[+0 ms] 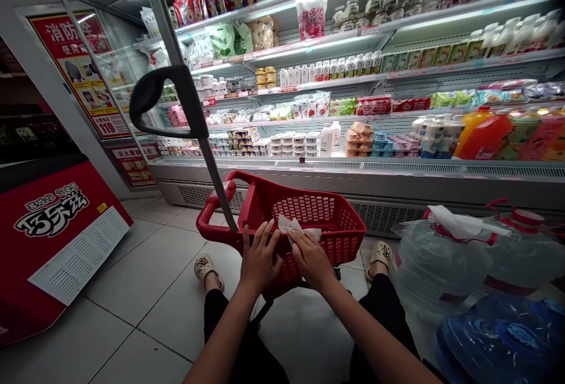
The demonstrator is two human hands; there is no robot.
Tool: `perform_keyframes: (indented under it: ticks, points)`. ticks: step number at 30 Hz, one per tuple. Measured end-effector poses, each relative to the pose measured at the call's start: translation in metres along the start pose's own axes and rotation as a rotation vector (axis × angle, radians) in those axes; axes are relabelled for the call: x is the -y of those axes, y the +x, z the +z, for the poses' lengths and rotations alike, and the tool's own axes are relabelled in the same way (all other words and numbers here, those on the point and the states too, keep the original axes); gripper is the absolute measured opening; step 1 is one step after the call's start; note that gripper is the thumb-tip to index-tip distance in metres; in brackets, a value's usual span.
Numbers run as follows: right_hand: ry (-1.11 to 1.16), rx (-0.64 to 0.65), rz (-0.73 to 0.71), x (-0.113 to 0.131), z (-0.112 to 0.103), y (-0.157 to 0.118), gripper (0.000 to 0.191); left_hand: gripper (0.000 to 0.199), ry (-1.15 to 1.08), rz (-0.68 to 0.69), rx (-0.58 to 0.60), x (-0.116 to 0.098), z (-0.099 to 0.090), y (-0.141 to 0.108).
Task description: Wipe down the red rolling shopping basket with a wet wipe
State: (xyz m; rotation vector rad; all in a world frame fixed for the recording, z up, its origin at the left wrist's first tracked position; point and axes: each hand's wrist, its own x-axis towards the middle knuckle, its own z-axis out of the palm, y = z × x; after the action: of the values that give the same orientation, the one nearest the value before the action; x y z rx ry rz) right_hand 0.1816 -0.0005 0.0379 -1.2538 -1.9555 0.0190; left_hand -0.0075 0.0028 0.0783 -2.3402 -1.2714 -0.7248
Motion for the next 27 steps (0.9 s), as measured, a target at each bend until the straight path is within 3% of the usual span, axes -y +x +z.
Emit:
perform_keyframes:
  ticks: [3,9,11,14,20,27]
  points:
    - [-0.011,0.028,-0.030,-0.007,-0.007,-0.004,0.055,0.061,0.024,0.018,0.016,0.005,-0.002,0.001]
    - [-0.143,0.004,0.137,-0.074,-0.034,-0.037,0.053,0.077,0.042,0.008,0.049,0.007,0.000,0.008]
    - [-0.186,-0.017,0.180,-0.086,-0.037,-0.045,0.052,0.077,0.039,-0.013,0.045,0.003,0.005,0.011]
    - [-0.238,-0.027,0.162,-0.083,-0.034,-0.045,0.051,0.072,0.037,-0.058,0.028,-0.004,0.013,0.016]
    - [-0.230,-0.006,0.075,-0.052,-0.023,-0.033,0.054,0.067,0.035,-0.048,0.042,-0.003,0.016,0.016]
    - [-0.236,0.002,0.048,-0.052,-0.025,-0.038,0.058,0.065,0.031,-0.046,0.034,0.003,0.015,0.014]
